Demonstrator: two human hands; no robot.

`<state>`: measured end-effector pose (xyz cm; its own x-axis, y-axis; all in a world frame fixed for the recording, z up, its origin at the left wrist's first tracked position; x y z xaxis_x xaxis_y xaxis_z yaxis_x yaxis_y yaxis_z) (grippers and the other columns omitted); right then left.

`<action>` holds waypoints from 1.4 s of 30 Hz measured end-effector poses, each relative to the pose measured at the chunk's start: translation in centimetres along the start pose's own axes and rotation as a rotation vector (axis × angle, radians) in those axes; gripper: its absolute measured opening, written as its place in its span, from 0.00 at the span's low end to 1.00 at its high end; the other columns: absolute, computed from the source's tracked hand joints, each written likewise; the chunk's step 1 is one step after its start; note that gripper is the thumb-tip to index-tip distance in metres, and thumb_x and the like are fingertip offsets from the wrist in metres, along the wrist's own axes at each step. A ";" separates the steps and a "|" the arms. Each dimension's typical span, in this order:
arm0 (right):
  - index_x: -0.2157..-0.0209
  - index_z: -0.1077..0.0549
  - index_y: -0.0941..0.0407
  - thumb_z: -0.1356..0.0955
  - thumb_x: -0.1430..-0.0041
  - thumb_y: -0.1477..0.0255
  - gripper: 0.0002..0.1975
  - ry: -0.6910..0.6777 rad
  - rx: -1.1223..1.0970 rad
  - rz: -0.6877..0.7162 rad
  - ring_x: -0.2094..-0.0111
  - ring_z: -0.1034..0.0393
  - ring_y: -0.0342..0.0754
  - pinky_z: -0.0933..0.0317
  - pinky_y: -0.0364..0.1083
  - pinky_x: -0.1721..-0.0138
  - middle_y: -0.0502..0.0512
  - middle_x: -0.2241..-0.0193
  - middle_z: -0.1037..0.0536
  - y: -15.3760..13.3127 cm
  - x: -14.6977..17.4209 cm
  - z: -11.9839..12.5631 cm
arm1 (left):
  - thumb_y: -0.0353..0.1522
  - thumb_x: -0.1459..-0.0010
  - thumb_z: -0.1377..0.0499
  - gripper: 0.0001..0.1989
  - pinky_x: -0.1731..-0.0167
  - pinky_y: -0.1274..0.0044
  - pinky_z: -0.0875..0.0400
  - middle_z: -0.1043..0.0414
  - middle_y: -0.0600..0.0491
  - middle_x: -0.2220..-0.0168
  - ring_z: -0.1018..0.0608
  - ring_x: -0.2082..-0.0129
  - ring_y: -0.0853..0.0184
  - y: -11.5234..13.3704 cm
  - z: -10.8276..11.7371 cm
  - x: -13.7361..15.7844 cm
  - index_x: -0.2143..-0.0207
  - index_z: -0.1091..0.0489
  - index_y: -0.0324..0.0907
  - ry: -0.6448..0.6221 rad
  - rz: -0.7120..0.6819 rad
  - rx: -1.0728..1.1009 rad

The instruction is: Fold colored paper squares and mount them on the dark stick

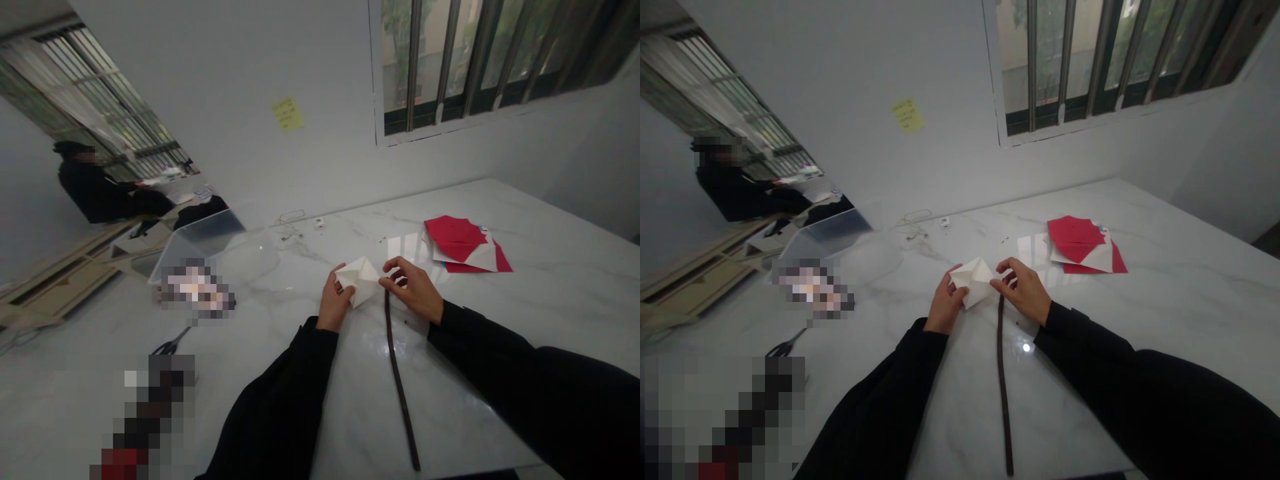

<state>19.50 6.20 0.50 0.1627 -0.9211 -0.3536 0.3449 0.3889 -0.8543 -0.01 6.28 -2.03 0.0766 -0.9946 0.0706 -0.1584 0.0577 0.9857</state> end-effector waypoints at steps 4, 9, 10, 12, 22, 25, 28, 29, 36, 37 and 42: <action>0.59 0.30 0.53 0.34 0.38 0.63 0.10 -0.007 -0.070 0.019 0.68 0.27 0.45 0.31 0.44 0.70 0.54 0.61 0.26 -0.4 0.3 -0.2 | 0.27 0.56 0.35 0.37 0.62 0.76 0.28 0.23 0.47 0.57 0.22 0.63 0.66 0.5 -1.2 0.9 0.42 0.39 0.40 -0.104 -0.059 -0.099; 0.56 0.25 0.51 0.32 0.39 0.66 0.10 -0.026 0.003 0.150 0.55 0.29 0.50 0.28 0.48 0.61 0.57 0.50 0.31 -1.1 0.5 -0.2 | 0.33 0.50 0.34 0.35 0.64 0.77 0.27 0.23 0.46 0.57 0.21 0.64 0.65 0.8 -1.5 1.3 0.41 0.40 0.40 -0.150 -0.075 -0.082; 0.54 0.25 0.50 0.31 0.41 0.66 0.13 -0.031 0.023 0.156 0.54 0.30 0.51 0.28 0.49 0.60 0.57 0.48 0.32 -1.1 0.6 -0.2 | 0.34 0.49 0.35 0.34 0.65 0.77 0.27 0.23 0.46 0.56 0.21 0.65 0.65 0.9 -1.5 1.4 0.41 0.40 0.41 -0.154 -0.077 -0.086; 0.50 0.27 0.49 0.29 0.44 0.67 0.19 -0.061 0.037 0.145 0.56 0.29 0.50 0.27 0.50 0.60 0.57 0.45 0.34 -1.0 0.7 -0.4 | 0.36 0.48 0.35 0.33 0.67 0.77 0.27 0.23 0.46 0.56 0.21 0.66 0.65 1.0 -1.5 1.4 0.40 0.40 0.42 -0.158 -0.084 -0.101; 0.39 0.36 0.47 0.29 0.49 0.69 0.34 -0.154 0.084 0.104 0.67 0.28 0.46 0.25 0.49 0.69 0.61 0.39 0.41 -1.3 1.4 -1.5 | 0.38 0.45 0.37 0.34 0.69 0.74 0.27 0.22 0.47 0.58 0.21 0.67 0.62 1.4 -1.1 1.4 0.37 0.43 0.46 -0.133 -0.112 -0.080; 0.40 0.35 0.48 0.32 0.45 0.70 0.29 -0.130 0.066 0.106 0.69 0.28 0.44 0.26 0.48 0.72 0.61 0.40 0.39 -1.4 1.3 -1.3 | 0.37 0.46 0.37 0.36 0.68 0.74 0.27 0.23 0.48 0.56 0.21 0.66 0.62 1.6 -1.2 1.7 0.36 0.45 0.49 -0.130 -0.125 -0.064; 0.38 0.37 0.48 0.28 0.48 0.65 0.35 -0.143 0.107 0.105 0.63 0.27 0.49 0.26 0.49 0.70 0.62 0.37 0.42 -1.5 1.4 -1.4 | 0.36 0.45 0.38 0.30 0.71 0.77 0.29 0.24 0.49 0.57 0.22 0.69 0.66 1.8 -1.3 1.9 0.41 0.40 0.48 -0.109 -0.165 -0.086; 0.38 0.38 0.47 0.27 0.50 0.64 0.38 -0.151 0.133 0.106 0.61 0.27 0.51 0.26 0.50 0.68 0.62 0.36 0.44 -1.5 1.5 -1.5 | 0.36 0.45 0.38 0.26 0.72 0.78 0.30 0.25 0.49 0.57 0.23 0.70 0.67 1.8 -1.2 1.9 0.45 0.37 0.47 -0.096 -0.185 -0.105; 0.38 0.39 0.47 0.29 0.47 0.68 0.35 -0.111 0.223 0.108 0.60 0.27 0.50 0.27 0.52 0.63 0.60 0.34 0.47 -1.5 1.7 -1.6 | 0.35 0.47 0.37 0.13 0.74 0.81 0.33 0.26 0.49 0.54 0.26 0.72 0.72 1.5 -1.2 1.7 0.60 0.31 0.42 -0.087 -0.192 -0.173; 0.39 0.38 0.48 0.30 0.47 0.70 0.33 -0.098 0.216 0.107 0.63 0.27 0.48 0.26 0.52 0.63 0.60 0.35 0.46 -1.4 1.7 -1.5 | 0.35 0.47 0.36 0.15 0.72 0.80 0.31 0.27 0.48 0.53 0.25 0.70 0.71 1.5 -1.3 1.8 0.58 0.31 0.42 -0.088 -0.182 -0.169; 0.44 0.32 0.49 0.35 0.45 0.75 0.26 -0.029 0.149 0.134 0.65 0.28 0.46 0.27 0.50 0.65 0.58 0.38 0.39 -1.4 1.5 -0.9 | 0.31 0.55 0.30 0.34 0.60 0.74 0.26 0.30 0.44 0.46 0.22 0.58 0.62 1.5 -2.1 2.2 0.45 0.34 0.43 -0.180 -0.148 -0.135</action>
Point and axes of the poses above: each hand's wrist, its own x-axis away from the middle knuckle, its own z-axis out of the back of the hand, y = z × x, the point moved 6 cm from there along -x, towards the middle knuckle
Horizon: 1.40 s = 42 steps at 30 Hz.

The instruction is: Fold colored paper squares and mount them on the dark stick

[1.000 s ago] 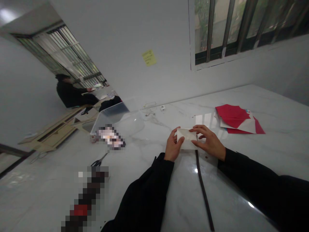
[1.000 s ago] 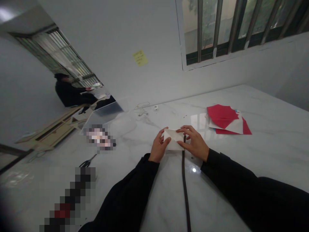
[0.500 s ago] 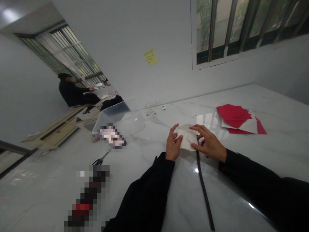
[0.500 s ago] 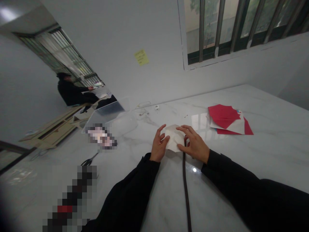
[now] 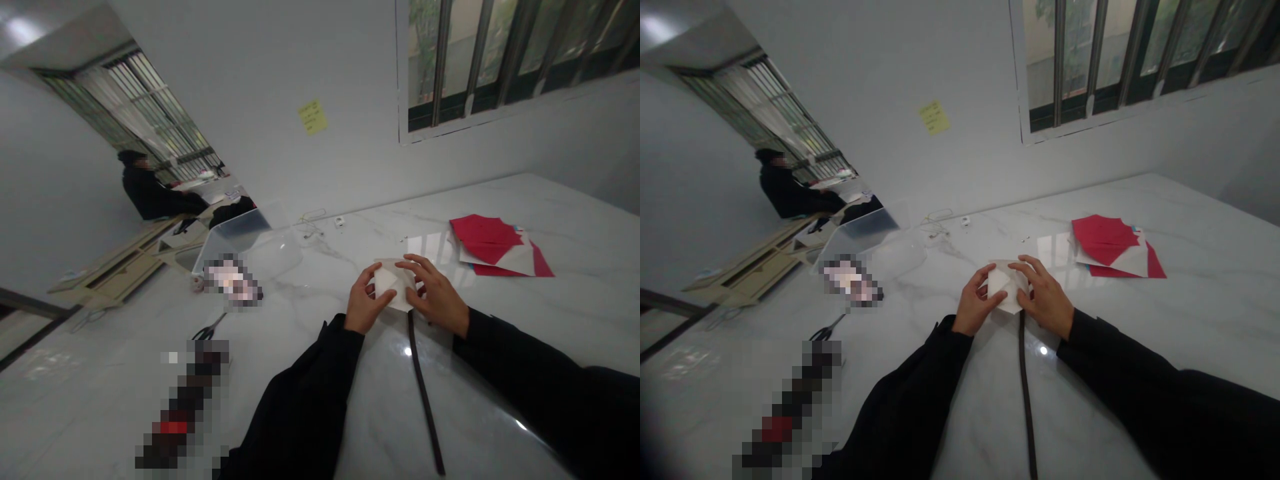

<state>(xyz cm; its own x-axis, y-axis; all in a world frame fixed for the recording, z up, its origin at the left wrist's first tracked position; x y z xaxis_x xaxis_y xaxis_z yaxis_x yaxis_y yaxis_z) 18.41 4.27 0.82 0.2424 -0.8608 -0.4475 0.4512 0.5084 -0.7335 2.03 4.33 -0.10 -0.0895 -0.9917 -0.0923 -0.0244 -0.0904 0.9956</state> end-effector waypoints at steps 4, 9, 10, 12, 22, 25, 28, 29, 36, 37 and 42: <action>0.48 0.29 0.51 0.37 0.44 0.77 0.22 0.101 -0.041 -0.018 0.63 0.27 0.48 0.27 0.49 0.67 0.58 0.41 0.35 -0.3 -0.3 1.2 | 0.31 0.56 0.30 0.42 0.62 0.74 0.25 0.36 0.44 0.41 0.22 0.57 0.61 -0.2 -0.1 0.0 0.39 0.40 0.48 -0.039 -0.019 0.027; 0.54 0.26 0.52 0.38 0.44 0.77 0.18 0.215 -0.023 -0.011 0.50 0.30 0.56 0.29 0.50 0.65 0.58 0.45 0.28 0.3 -0.9 2.6 | 0.33 0.51 0.33 0.36 0.68 0.78 0.28 0.25 0.46 0.56 0.21 0.66 0.66 -0.7 1.7 -0.8 0.40 0.41 0.45 0.118 -0.011 0.021; 0.56 0.25 0.52 0.38 0.45 0.77 0.17 0.221 -0.030 -0.017 0.52 0.29 0.55 0.29 0.50 0.65 0.57 0.46 0.28 0.6 -0.9 2.7 | 0.34 0.51 0.33 0.34 0.68 0.78 0.28 0.24 0.47 0.58 0.22 0.68 0.67 -0.8 2.1 -1.0 0.41 0.40 0.44 0.147 -0.011 0.025; 0.57 0.24 0.53 0.38 0.45 0.77 0.16 0.209 -0.054 -0.054 0.61 0.26 0.51 0.30 0.49 0.66 0.57 0.46 0.27 1.4 -1.0 2.6 | 0.37 0.50 0.34 0.31 0.70 0.78 0.29 0.23 0.49 0.62 0.23 0.70 0.68 -1.0 2.8 -1.3 0.45 0.40 0.44 0.201 -0.015 0.051; 0.51 0.25 0.52 0.36 0.49 0.76 0.23 -0.012 -0.323 -0.245 0.75 0.27 0.42 0.28 0.46 0.70 0.58 0.41 0.31 3.2 -1.2 0.8 | 0.38 0.54 0.33 0.20 0.77 0.82 0.34 0.35 0.61 0.77 0.31 0.79 0.75 -1.8 4.7 -1.7 0.70 0.44 0.45 0.331 0.035 0.143; 0.50 0.25 0.52 0.36 0.51 0.78 0.25 -0.029 -0.325 -0.236 0.69 0.25 0.44 0.28 0.46 0.68 0.57 0.39 0.33 3.4 -1.2 0.8 | 0.36 0.58 0.31 0.22 0.75 0.82 0.35 0.34 0.61 0.76 0.30 0.77 0.74 -1.7 4.6 -1.8 0.74 0.44 0.43 0.302 0.049 0.211; 0.49 0.25 0.50 0.36 0.53 0.79 0.28 -0.036 -0.294 -0.216 0.54 0.26 0.52 0.28 0.48 0.62 0.55 0.36 0.38 3.4 -1.3 0.9 | 0.35 0.60 0.30 0.19 0.70 0.80 0.32 0.27 0.56 0.70 0.26 0.71 0.72 -1.6 4.0 -1.8 0.75 0.38 0.41 0.235 0.060 0.272; 0.48 0.25 0.49 0.36 0.53 0.79 0.29 -0.037 -0.279 -0.209 0.50 0.29 0.54 0.28 0.49 0.60 0.55 0.36 0.38 3.4 -1.3 1.0 | 0.35 0.60 0.29 0.17 0.67 0.78 0.30 0.24 0.53 0.66 0.24 0.68 0.70 -1.6 3.8 -1.9 0.75 0.36 0.40 0.210 0.065 0.286; 0.44 0.28 0.50 0.36 0.50 0.78 0.29 -0.052 -0.251 -0.218 0.57 0.26 0.53 0.28 0.50 0.65 0.56 0.42 0.29 2.9 -1.4 1.4 | 0.33 0.59 0.29 0.19 0.52 0.68 0.30 0.23 0.45 0.54 0.23 0.52 0.59 -2.6 4.0 -2.2 0.61 0.23 0.40 0.181 0.046 0.212; 0.44 0.29 0.50 0.36 0.49 0.78 0.29 -0.056 -0.263 -0.239 0.61 0.25 0.51 0.29 0.49 0.67 0.56 0.43 0.29 3.0 -1.4 1.4 | 0.32 0.59 0.30 0.21 0.51 0.68 0.31 0.23 0.45 0.53 0.24 0.50 0.58 -2.7 4.2 -2.3 0.59 0.23 0.41 0.188 0.039 0.198; 0.46 0.27 0.52 0.34 0.46 0.74 0.24 0.007 -0.267 -0.297 0.69 0.26 0.48 0.31 0.47 0.71 0.57 0.56 0.21 3.9 -1.5 1.9 | 0.31 0.58 0.30 0.25 0.46 0.66 0.33 0.25 0.44 0.49 0.28 0.44 0.56 -3.0 4.4 -2.4 0.53 0.24 0.41 0.176 0.057 0.206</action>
Point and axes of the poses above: each hand's wrist, its own x-axis away from the middle knuckle, its own z-axis out of the back of the hand, y = z × x, the point moved 6 cm from there along -x, towards the middle knuckle
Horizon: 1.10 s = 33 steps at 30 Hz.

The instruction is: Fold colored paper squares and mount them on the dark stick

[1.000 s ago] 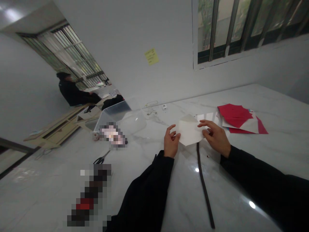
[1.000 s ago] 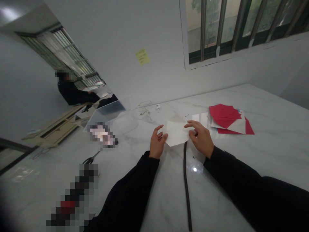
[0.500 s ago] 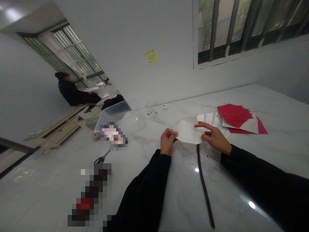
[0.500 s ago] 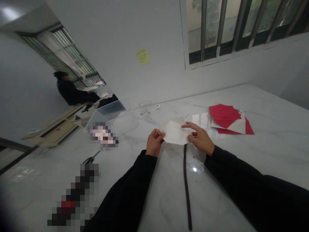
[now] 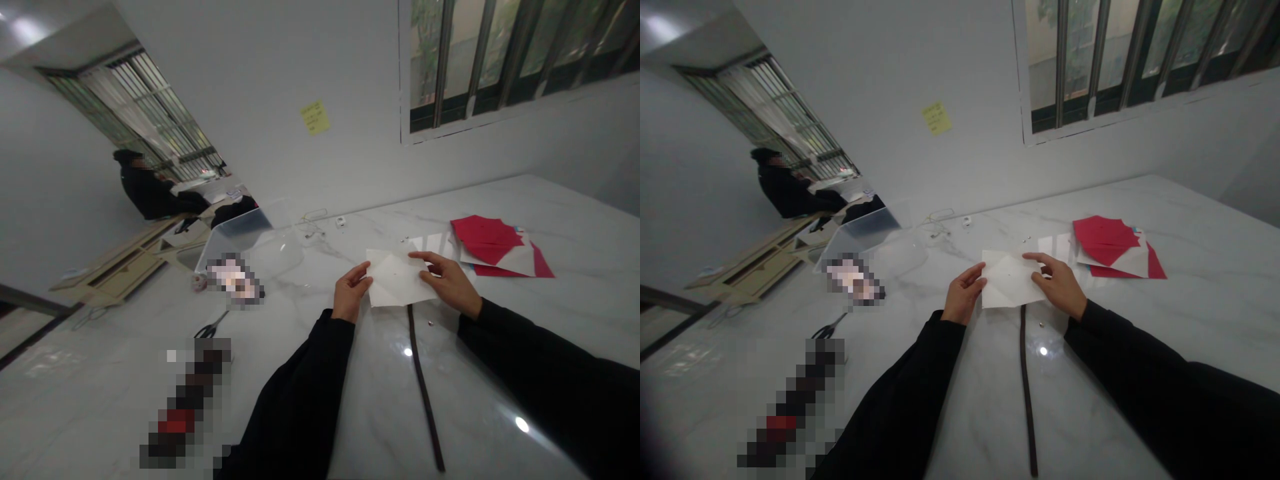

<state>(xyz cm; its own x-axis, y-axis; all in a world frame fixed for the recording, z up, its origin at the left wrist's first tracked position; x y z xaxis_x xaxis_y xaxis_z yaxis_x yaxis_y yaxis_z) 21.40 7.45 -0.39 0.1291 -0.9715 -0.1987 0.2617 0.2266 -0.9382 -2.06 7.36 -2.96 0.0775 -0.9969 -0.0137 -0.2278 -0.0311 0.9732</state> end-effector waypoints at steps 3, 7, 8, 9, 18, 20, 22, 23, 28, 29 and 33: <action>0.50 0.24 0.52 0.33 0.46 0.71 0.20 0.061 -0.042 -0.016 0.68 0.27 0.48 0.32 0.47 0.69 0.56 0.59 0.21 0.6 -0.3 0.5 | 0.30 0.58 0.29 0.27 0.46 0.66 0.33 0.26 0.44 0.48 0.26 0.46 0.57 0.0 -0.5 0.2 0.52 0.24 0.41 -0.050 0.045 0.035; 0.51 0.24 0.53 0.28 0.49 0.70 0.21 0.128 -0.243 -0.108 0.62 0.26 0.49 0.31 0.46 0.66 0.56 0.59 0.21 1.8 -0.6 0.8 | 0.28 0.59 0.29 0.32 0.48 0.67 0.32 0.30 0.47 0.43 0.24 0.50 0.59 0.1 -1.7 0.8 0.48 0.27 0.44 -0.174 0.109 0.138; 0.51 0.24 0.53 0.27 0.50 0.70 0.22 0.137 -0.323 -0.151 0.63 0.26 0.49 0.31 0.45 0.67 0.55 0.60 0.21 2.1 -0.6 0.8 | 0.27 0.59 0.29 0.33 0.48 0.67 0.32 0.30 0.47 0.42 0.24 0.50 0.59 0.2 -1.9 1.0 0.47 0.28 0.45 -0.196 0.120 0.158; 0.51 0.24 0.53 0.26 0.51 0.70 0.22 0.134 -0.411 -0.194 0.65 0.26 0.48 0.31 0.45 0.67 0.54 0.61 0.21 2.4 -0.6 0.8 | 0.27 0.60 0.28 0.34 0.48 0.68 0.32 0.30 0.48 0.43 0.24 0.50 0.59 0.2 -2.0 1.0 0.47 0.28 0.45 -0.207 0.126 0.172; 0.50 0.28 0.52 0.26 0.50 0.76 0.24 0.052 -0.781 -0.356 0.62 0.23 0.47 0.26 0.43 0.61 0.53 0.62 0.19 2.2 -0.3 -0.2 | 0.26 0.58 0.29 0.37 0.50 0.71 0.32 0.25 0.48 0.50 0.23 0.53 0.63 0.9 -1.5 0.9 0.44 0.32 0.43 -0.150 0.134 0.266; 0.48 0.29 0.52 0.26 0.50 0.77 0.26 0.027 -0.796 -0.349 0.62 0.23 0.47 0.26 0.43 0.59 0.52 0.62 0.19 2.0 -0.3 -0.5 | 0.27 0.58 0.29 0.41 0.53 0.71 0.30 0.25 0.47 0.49 0.22 0.54 0.61 1.1 -1.6 1.0 0.40 0.36 0.44 -0.150 0.146 0.276; 0.47 0.30 0.52 0.26 0.49 0.77 0.27 0.012 -0.793 -0.348 0.62 0.23 0.47 0.26 0.43 0.58 0.51 0.63 0.19 1.9 -0.2 -0.6 | 0.29 0.56 0.29 0.40 0.56 0.70 0.28 0.25 0.45 0.50 0.21 0.55 0.59 1.1 -2.0 1.3 0.40 0.37 0.43 -0.194 0.182 0.261; 0.47 0.30 0.51 0.26 0.49 0.77 0.27 0.007 -0.791 -0.345 0.62 0.22 0.47 0.26 0.43 0.57 0.51 0.63 0.19 1.9 -0.2 -0.6 | 0.30 0.56 0.29 0.39 0.57 0.70 0.28 0.24 0.44 0.50 0.21 0.56 0.58 1.1 -2.3 1.4 0.41 0.36 0.41 -0.225 0.201 0.247; 0.50 0.27 0.52 0.25 0.51 0.77 0.25 -0.234 -0.739 -0.367 0.57 0.23 0.50 0.27 0.46 0.55 0.55 0.55 0.20 1.3 0.2 -1.6 | 0.33 0.54 0.30 0.28 0.58 0.71 0.28 0.22 0.43 0.54 0.20 0.59 0.58 0.8 -2.2 1.4 0.49 0.28 0.36 -0.238 0.242 0.201; 0.52 0.26 0.53 0.25 0.51 0.77 0.23 -0.300 -0.715 -0.376 0.56 0.23 0.51 0.27 0.48 0.54 0.57 0.54 0.20 1.2 0.3 -1.9 | 0.33 0.54 0.30 0.28 0.58 0.72 0.28 0.22 0.43 0.54 0.20 0.60 0.59 0.7 -2.0 1.3 0.49 0.28 0.36 -0.215 0.242 0.197; 0.55 0.24 0.54 0.26 0.51 0.75 0.19 -0.408 -0.675 -0.357 0.55 0.24 0.53 0.30 0.53 0.49 0.58 0.53 0.20 0.8 0.7 -2.4 | 0.32 0.56 0.29 0.29 0.59 0.74 0.28 0.22 0.45 0.55 0.21 0.62 0.64 0.3 -0.9 0.6 0.50 0.28 0.37 -0.114 0.246 0.186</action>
Point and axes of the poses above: each hand's wrist, its own x-axis away from the middle knuckle, its own z-axis out of the back of the hand, y = z × x, the point moved 6 cm from there along -x, towards the middle knuckle
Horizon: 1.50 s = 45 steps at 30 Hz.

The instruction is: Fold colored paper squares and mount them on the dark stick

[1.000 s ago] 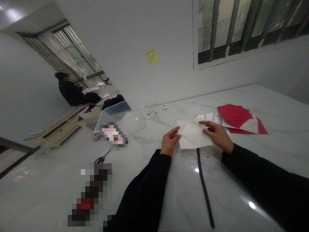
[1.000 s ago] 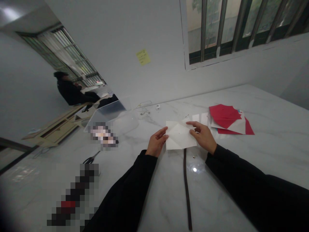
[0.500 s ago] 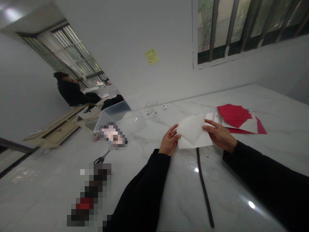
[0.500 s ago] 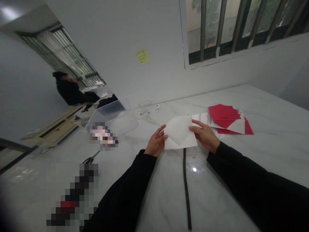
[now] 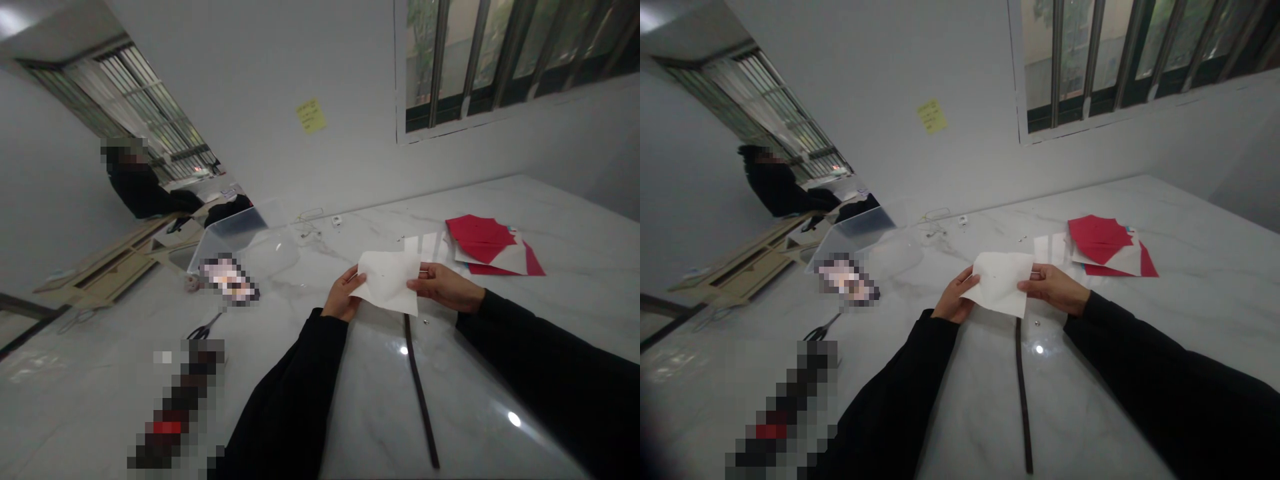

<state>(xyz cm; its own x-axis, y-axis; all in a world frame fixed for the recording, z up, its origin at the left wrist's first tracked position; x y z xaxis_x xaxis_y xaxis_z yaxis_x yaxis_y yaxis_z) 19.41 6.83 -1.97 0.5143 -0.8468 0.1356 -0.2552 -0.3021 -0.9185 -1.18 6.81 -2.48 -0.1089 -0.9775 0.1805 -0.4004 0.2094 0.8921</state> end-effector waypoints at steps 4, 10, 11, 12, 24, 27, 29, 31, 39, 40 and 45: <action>0.55 0.24 0.52 0.25 0.52 0.76 0.21 0.116 -0.002 0.050 0.56 0.24 0.49 0.30 0.48 0.52 0.56 0.56 0.20 0.1 -0.4 1.4 | 0.33 0.53 0.32 0.22 0.63 0.73 0.27 0.22 0.46 0.61 0.22 0.65 0.65 2.1 2.1 -0.1 0.55 0.28 0.37 0.270 -0.206 -0.127; 0.58 0.22 0.52 0.25 0.53 0.74 0.18 0.336 0.047 0.044 0.61 0.26 0.45 0.33 0.41 0.64 0.54 0.58 0.21 0.6 -0.8 4.1 | 0.26 0.46 0.43 0.04 0.49 0.67 0.31 0.26 0.49 0.57 0.25 0.53 0.62 8.3 0.0 4.0 0.68 0.31 0.42 0.449 -1.028 -1.033; 0.58 0.22 0.52 0.25 0.54 0.74 0.18 0.349 0.051 0.045 0.61 0.26 0.45 0.34 0.41 0.65 0.54 0.58 0.21 0.6 -0.8 4.2 | 0.24 0.47 0.44 0.06 0.46 0.66 0.34 0.26 0.48 0.54 0.27 0.49 0.61 7.8 -0.8 3.8 0.68 0.32 0.43 0.339 -1.011 -1.208; 0.58 0.22 0.52 0.25 0.54 0.73 0.18 0.359 0.056 0.047 0.61 0.27 0.45 0.35 0.41 0.65 0.54 0.58 0.21 0.6 -0.8 4.2 | 0.23 0.48 0.45 0.07 0.43 0.66 0.37 0.27 0.48 0.50 0.29 0.45 0.60 6.9 -1.3 3.4 0.68 0.32 0.43 0.215 -0.943 -1.370; 0.60 0.23 0.54 0.28 0.54 0.71 0.16 0.415 0.231 0.126 0.64 0.27 0.45 0.37 0.42 0.67 0.54 0.61 0.21 0.0 -0.6 4.2 | 0.47 0.38 0.48 0.24 0.36 0.53 0.60 0.43 0.50 0.33 0.48 0.31 0.49 0.9 0.7 0.9 0.42 0.35 0.53 -0.139 -0.390 -1.501; 0.60 0.23 0.55 0.29 0.51 0.71 0.14 0.405 0.366 0.197 0.66 0.27 0.46 0.37 0.43 0.68 0.54 0.64 0.20 -0.3 -0.7 4.2 | 0.44 0.38 0.47 0.19 0.38 0.49 0.58 0.40 0.49 0.35 0.46 0.33 0.46 1.9 2.4 0.5 0.47 0.31 0.51 0.046 -0.356 -1.468; 0.61 0.22 0.56 0.30 0.50 0.71 0.13 0.383 0.481 0.258 0.67 0.26 0.47 0.36 0.44 0.68 0.54 0.66 0.20 -0.7 -0.8 4.0 | 0.41 0.38 0.47 0.16 0.38 0.49 0.57 0.40 0.47 0.36 0.46 0.33 0.46 2.6 3.5 0.4 0.50 0.31 0.48 0.156 -0.326 -1.508; 0.62 0.22 0.56 0.31 0.48 0.71 0.11 0.363 0.592 0.314 0.67 0.25 0.48 0.34 0.45 0.66 0.55 0.66 0.19 -1.0 -0.8 3.7 | 0.37 0.38 0.46 0.14 0.39 0.49 0.55 0.41 0.46 0.36 0.45 0.34 0.46 2.9 4.0 0.4 0.51 0.32 0.46 0.217 -0.305 -1.568; 0.61 0.22 0.54 0.33 0.46 0.73 0.10 0.365 0.758 0.368 0.65 0.23 0.49 0.31 0.49 0.60 0.53 0.66 0.19 -0.9 -0.8 3.2 | 0.31 0.41 0.45 0.14 0.38 0.58 0.51 0.36 0.42 0.42 0.40 0.38 0.50 3.7 1.0 1.3 0.52 0.32 0.43 0.257 -0.603 -1.538; 0.62 0.22 0.54 0.33 0.45 0.73 0.10 0.375 0.769 0.370 0.64 0.23 0.49 0.31 0.49 0.60 0.53 0.66 0.19 -0.9 -0.8 3.2 | 0.31 0.41 0.45 0.13 0.40 0.61 0.48 0.34 0.43 0.45 0.37 0.41 0.52 3.7 0.2 1.6 0.52 0.32 0.43 0.234 -0.661 -1.516; 0.63 0.21 0.53 0.32 0.45 0.72 0.08 0.419 0.824 0.405 0.65 0.24 0.49 0.30 0.50 0.61 0.53 0.66 0.19 -1.0 -0.6 3.5 | 0.32 0.41 0.45 0.06 0.56 0.69 0.38 0.31 0.49 0.68 0.31 0.62 0.60 2.9 -3.0 3.0 0.72 0.33 0.43 0.178 -0.775 -1.483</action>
<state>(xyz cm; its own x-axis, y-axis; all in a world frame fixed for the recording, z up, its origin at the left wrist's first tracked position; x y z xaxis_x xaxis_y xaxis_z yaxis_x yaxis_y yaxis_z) 22.18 9.17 -2.39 0.1447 -0.9520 -0.2698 0.3795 0.3052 -0.8734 0.10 4.45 1.92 -0.1723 -0.8437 -0.5084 0.8474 -0.3901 0.3603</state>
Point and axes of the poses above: each hand's wrist, its own x-axis away from the middle knuckle, its own z-axis out of the back of the hand, y = z × x, the point moved 6 cm from there along -x, towards the middle knuckle
